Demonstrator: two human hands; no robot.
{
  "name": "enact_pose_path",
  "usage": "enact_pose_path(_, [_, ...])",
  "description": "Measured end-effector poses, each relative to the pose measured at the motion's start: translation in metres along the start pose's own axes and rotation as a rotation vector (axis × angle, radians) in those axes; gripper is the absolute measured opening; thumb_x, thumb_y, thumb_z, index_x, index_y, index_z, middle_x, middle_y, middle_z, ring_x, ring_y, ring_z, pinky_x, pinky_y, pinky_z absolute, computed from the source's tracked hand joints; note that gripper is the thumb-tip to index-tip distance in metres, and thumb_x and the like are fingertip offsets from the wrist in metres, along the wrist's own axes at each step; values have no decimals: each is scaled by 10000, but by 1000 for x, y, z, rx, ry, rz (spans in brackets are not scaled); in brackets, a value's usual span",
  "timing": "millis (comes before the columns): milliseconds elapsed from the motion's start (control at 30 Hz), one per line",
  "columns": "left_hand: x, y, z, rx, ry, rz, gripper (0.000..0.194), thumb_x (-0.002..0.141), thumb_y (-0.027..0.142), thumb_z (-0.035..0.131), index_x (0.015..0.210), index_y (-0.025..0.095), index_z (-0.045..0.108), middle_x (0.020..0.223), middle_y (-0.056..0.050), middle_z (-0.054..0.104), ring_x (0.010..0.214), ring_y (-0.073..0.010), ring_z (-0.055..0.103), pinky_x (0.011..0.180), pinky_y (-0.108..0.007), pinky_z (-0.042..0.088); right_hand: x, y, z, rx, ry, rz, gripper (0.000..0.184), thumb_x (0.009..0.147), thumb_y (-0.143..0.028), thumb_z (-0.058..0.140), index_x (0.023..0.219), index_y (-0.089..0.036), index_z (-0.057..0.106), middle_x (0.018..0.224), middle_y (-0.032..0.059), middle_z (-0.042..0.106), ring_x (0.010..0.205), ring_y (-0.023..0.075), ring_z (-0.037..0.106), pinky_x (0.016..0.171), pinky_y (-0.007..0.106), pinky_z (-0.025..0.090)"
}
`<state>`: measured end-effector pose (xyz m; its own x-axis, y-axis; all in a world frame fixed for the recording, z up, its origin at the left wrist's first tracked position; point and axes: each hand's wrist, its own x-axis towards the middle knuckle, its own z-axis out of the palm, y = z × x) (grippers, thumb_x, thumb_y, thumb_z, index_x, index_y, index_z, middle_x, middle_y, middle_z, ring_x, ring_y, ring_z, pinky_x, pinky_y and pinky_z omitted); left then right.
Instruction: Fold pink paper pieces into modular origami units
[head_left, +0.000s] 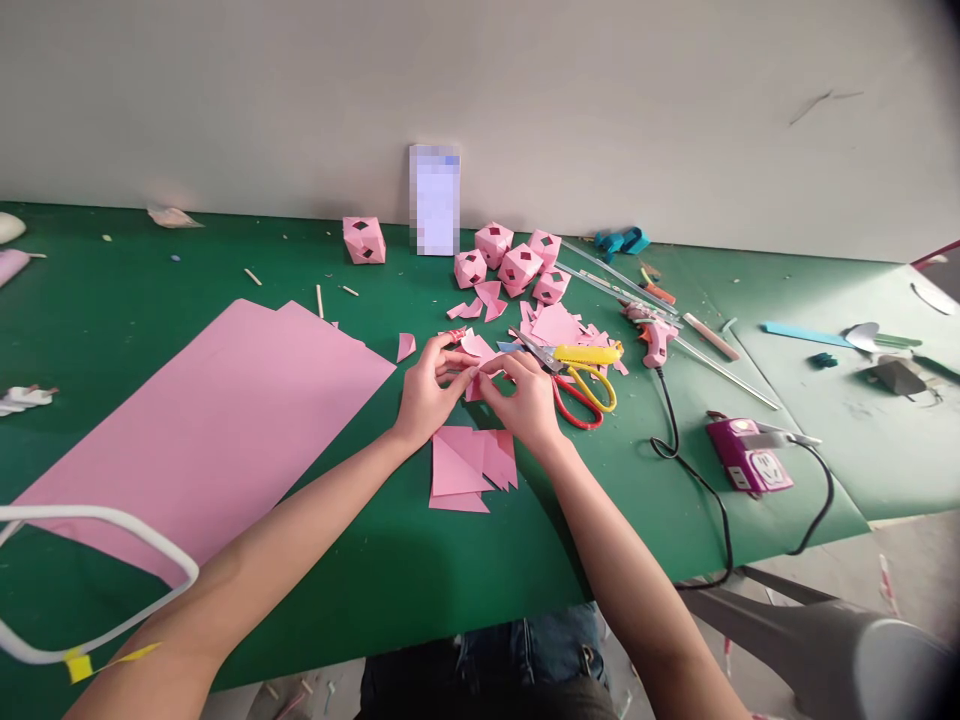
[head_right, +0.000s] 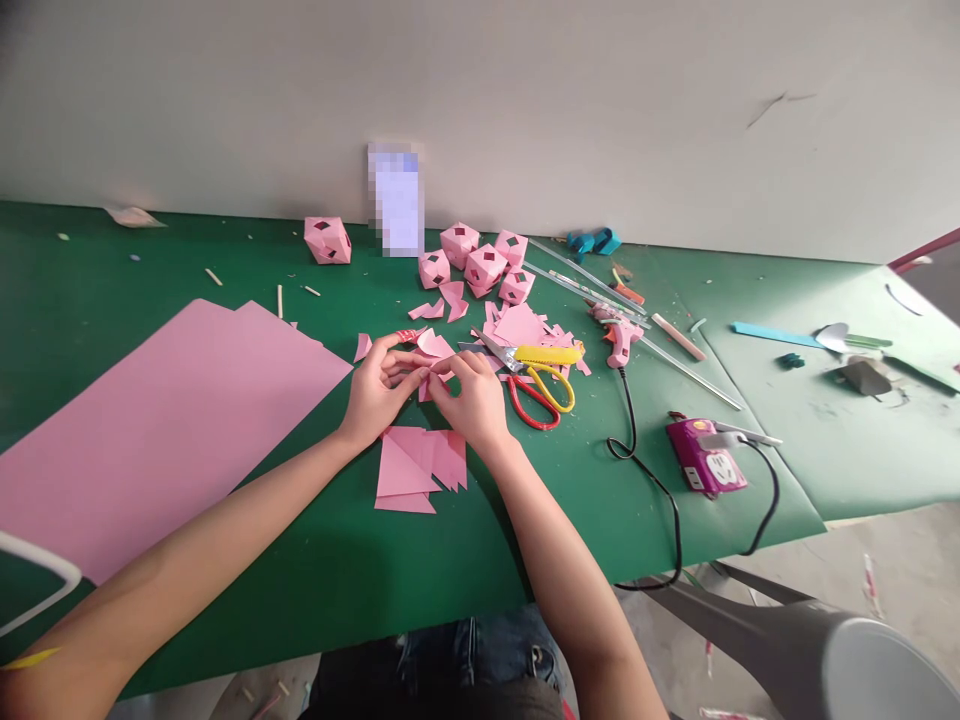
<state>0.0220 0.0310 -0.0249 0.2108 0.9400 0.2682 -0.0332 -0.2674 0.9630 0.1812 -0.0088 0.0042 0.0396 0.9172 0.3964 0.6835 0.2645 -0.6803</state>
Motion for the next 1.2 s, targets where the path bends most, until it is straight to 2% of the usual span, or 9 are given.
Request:
enact_pose_path(200, [-4,3,1,96,-6,56,418,931,378,718,1275,231,534,1014,-61,781,946,-207,787,754,-293,642,-1,0,3,12,47,-30,96,892,-227,641,799,-254,649,867,37,719,841,230,649,763,372,528])
enact_pose_path(367, [-6,4,2,221,78,153,360,953,374,696,1225,227,512,948,-38,740,885,-186,756,705,-264,607,0,-2,7,75,77,61,133,879,-258,654,750,-257,620,796,17,698,796,211,649,723,350,519])
enact_pose_path(533, [-5,1,1,266,147,176,358,966,353,664,1242,231,472,912,-20,704,883,-184,722,694,-265,579,1,1,10,55,111,121,121,850,-256,640,738,-256,592,785,15,685,789,211,640,691,340,502])
enact_pose_path(700, [0,-3,-4,280,309,155,259,970,344,642,1157,235,499,907,-27,653,856,-179,679,707,-286,554,2,10,6,1,278,215,173,767,-200,611,670,-261,482,716,-12,600,694,192,585,671,337,484])
enact_pose_path(767, [2,-3,-6,269,331,144,256,975,349,638,1164,238,504,928,-32,660,864,-179,674,734,-299,558,3,12,4,15,301,262,173,768,-211,615,664,-261,486,698,-14,598,694,196,591,679,342,489])
enact_pose_path(867, [2,-2,-6,255,282,128,297,981,373,639,1210,237,510,984,-49,689,886,-179,684,696,-282,551,3,8,4,124,222,240,60,834,-271,611,779,-247,610,817,20,687,765,201,644,667,330,511])
enact_pose_path(1000, [0,3,-2,220,167,137,311,982,363,646,1233,229,520,1004,-52,739,928,-177,726,705,-264,573,1,-1,8,201,105,139,134,875,-321,644,969,-245,701,980,48,748,863,206,677,680,324,537])
enact_pose_path(1133, [-3,7,1,166,34,121,339,942,322,694,1225,228,534,1003,-50,781,933,-188,768,741,-283,619,0,-2,10,152,100,100,78,890,-296,627,854,-256,684,872,36,734,838,214,660,707,344,540])
enact_pose_path(1200, [-3,8,1,146,10,101,363,920,307,714,1226,230,535,1002,-51,792,931,-193,779,745,-289,633,0,-1,9,124,102,95,79,881,-284,629,816,-258,666,845,31,725,825,217,652,730,356,545])
